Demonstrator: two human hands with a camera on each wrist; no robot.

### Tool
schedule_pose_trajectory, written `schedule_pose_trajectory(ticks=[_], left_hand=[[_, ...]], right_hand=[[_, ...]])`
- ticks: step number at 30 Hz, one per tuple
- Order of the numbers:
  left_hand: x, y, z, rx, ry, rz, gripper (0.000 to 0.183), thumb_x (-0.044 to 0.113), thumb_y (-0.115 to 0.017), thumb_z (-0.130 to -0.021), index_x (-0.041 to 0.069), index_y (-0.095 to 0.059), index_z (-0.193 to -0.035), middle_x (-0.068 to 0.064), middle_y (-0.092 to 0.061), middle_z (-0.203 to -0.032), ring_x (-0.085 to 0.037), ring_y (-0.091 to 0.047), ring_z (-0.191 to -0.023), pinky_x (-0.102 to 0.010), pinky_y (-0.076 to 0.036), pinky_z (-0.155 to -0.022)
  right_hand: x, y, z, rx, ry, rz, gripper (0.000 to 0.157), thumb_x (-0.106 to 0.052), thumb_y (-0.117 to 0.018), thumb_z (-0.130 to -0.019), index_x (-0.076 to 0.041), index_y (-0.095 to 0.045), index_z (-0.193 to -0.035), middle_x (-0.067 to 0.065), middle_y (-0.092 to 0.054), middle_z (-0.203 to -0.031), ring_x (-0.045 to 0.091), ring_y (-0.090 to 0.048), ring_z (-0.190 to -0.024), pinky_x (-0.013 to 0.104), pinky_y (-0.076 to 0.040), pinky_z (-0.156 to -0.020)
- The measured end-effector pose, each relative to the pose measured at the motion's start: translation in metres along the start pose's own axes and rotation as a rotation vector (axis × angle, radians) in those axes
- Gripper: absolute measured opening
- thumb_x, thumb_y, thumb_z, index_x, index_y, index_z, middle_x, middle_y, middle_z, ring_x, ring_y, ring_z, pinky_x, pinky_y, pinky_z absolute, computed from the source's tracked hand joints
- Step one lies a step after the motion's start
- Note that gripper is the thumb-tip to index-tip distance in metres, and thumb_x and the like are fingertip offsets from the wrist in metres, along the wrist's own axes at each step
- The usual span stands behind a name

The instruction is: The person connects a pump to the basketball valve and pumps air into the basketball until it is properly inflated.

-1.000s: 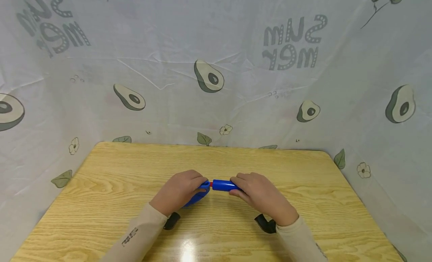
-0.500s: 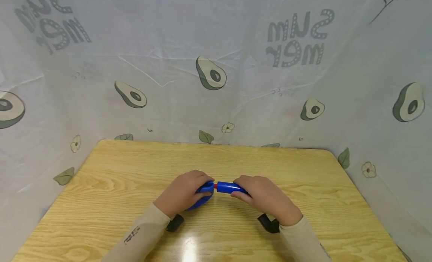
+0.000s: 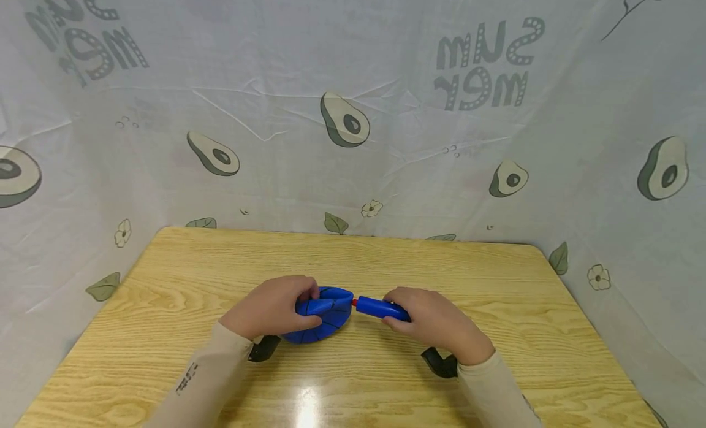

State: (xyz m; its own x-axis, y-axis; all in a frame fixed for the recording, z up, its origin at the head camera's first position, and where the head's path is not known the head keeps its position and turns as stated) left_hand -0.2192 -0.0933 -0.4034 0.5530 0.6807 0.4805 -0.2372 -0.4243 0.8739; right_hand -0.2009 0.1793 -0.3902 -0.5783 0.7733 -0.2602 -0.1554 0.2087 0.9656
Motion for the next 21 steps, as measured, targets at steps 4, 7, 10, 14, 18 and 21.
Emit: schedule_pose_trajectory(ticks=[4, 7, 10, 14, 18, 21], left_hand=[[-0.003, 0.003, 0.005, -0.155, 0.01, 0.052, 0.018, 0.029, -0.083, -0.088, 0.025, -0.066, -0.092, 0.015, -0.057, -0.082, -0.006, -0.05, -0.072, -0.029, -0.043, -0.067], [-0.003, 0.004, 0.005, -0.17, 0.007, 0.045, 0.02, 0.026, -0.084, -0.088, 0.024, -0.064, -0.087, 0.012, -0.054, -0.079, -0.008, -0.048, -0.071, -0.03, -0.041, -0.065], [-0.001, 0.005, 0.002, -0.096, -0.008, -0.028, 0.017, 0.026, -0.084, -0.089, 0.02, -0.069, -0.093, 0.01, -0.059, -0.086, -0.009, -0.054, -0.076, -0.03, -0.046, -0.067], [-0.002, 0.005, -0.003, 0.133, -0.011, -0.164, 0.028, 0.021, -0.086, -0.086, 0.014, -0.075, -0.111, 0.002, -0.069, -0.103, -0.017, -0.066, -0.094, -0.037, -0.056, -0.08], [-0.006, 0.008, -0.006, 0.436, 0.009, -0.228, 0.028, 0.013, -0.089, -0.082, 0.011, -0.08, -0.108, -0.006, -0.066, -0.104, -0.026, -0.06, -0.096, -0.038, -0.056, -0.078], [-0.01, 0.006, -0.008, 0.6, 0.055, -0.235, 0.023, 0.009, -0.088, -0.082, 0.011, -0.082, -0.104, -0.006, -0.062, -0.092, -0.025, -0.054, -0.084, -0.035, -0.05, -0.067]], right_hand=[[0.004, -0.002, 0.0, -0.024, -0.02, -0.015, 0.022, -0.022, -0.075, -0.095, -0.011, -0.073, -0.114, -0.007, -0.069, -0.095, 0.005, -0.053, -0.071, 0.028, -0.048, -0.066], [0.006, -0.004, -0.001, -0.032, -0.038, -0.023, 0.022, -0.02, -0.074, -0.094, -0.011, -0.073, -0.115, -0.006, -0.07, -0.095, 0.006, -0.054, -0.07, 0.028, -0.048, -0.064], [0.007, -0.003, -0.002, -0.003, -0.052, -0.005, 0.025, -0.021, -0.074, -0.095, -0.01, -0.073, -0.117, -0.003, -0.072, -0.098, 0.005, -0.054, -0.068, 0.027, -0.048, -0.062], [0.006, -0.001, -0.005, 0.09, -0.08, 0.032, 0.029, -0.026, -0.076, -0.095, -0.009, -0.072, -0.119, -0.002, -0.072, -0.099, 0.005, -0.056, -0.07, 0.027, -0.05, -0.062], [0.003, -0.004, -0.011, 0.198, -0.144, 0.004, 0.036, -0.029, -0.08, -0.093, -0.008, -0.068, -0.121, 0.001, -0.071, -0.101, 0.01, -0.062, -0.075, 0.031, -0.055, -0.065], [0.0, -0.011, -0.013, 0.223, -0.174, -0.068, 0.041, -0.025, -0.08, -0.093, -0.008, -0.064, -0.127, 0.001, -0.07, -0.102, 0.01, -0.062, -0.072, 0.03, -0.055, -0.062]])
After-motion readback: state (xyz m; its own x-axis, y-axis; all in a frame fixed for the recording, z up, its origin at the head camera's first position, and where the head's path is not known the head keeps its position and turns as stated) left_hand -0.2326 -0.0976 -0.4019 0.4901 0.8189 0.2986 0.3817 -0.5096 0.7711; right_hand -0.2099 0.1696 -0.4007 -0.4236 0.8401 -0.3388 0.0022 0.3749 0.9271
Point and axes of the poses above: each hand's wrist, its own z-axis away from the middle knuckle, its own y-axis out of the back of the hand, x = y × z, the point moved 4 cm from there along -z, towards the middle knuckle
